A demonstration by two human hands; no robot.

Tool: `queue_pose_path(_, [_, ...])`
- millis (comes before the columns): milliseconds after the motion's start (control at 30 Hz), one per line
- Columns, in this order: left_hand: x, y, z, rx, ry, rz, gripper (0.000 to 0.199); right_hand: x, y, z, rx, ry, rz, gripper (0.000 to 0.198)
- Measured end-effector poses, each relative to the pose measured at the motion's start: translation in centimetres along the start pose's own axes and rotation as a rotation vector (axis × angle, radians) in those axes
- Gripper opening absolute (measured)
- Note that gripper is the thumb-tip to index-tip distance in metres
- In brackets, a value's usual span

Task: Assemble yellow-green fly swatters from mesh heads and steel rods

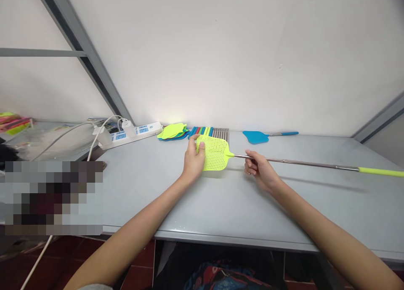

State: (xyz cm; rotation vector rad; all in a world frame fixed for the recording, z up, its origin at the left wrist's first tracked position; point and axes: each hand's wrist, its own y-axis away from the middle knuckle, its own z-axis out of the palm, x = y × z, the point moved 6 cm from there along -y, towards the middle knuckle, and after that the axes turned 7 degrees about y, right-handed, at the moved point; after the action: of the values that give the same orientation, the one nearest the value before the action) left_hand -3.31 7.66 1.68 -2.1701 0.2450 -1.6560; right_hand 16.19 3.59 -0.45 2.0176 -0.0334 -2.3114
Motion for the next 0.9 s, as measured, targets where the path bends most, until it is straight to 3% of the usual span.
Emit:
queue_pose_path(200, [-0.5,-1.4,-1.6,0.082,0.002,-0.006,0.031,-0.6,-0.6,-2.0,0.121,-0.101,-0.006,0.035])
queue_pose_path(500, [0.0,-2.6,-3.1,0.148,0.035,0.078,0.027,-1.5,-0.8,-3.1,0.172,-0.110,-0.072,0.033])
queue_pose_path(733, [-0.5,-2.9,-3.5,0.158,0.024,0.042,0.029,-1.5,-1.3,-5.0,0.363,-0.152,-0.089,0.028])
queue_pose_path(900, [-0.8,-3.0,-3.5,0.143,-0.005,-0.001,0.029,-1.4,-1.4,-5.2,0.380,-0.155,-0.061,0.025])
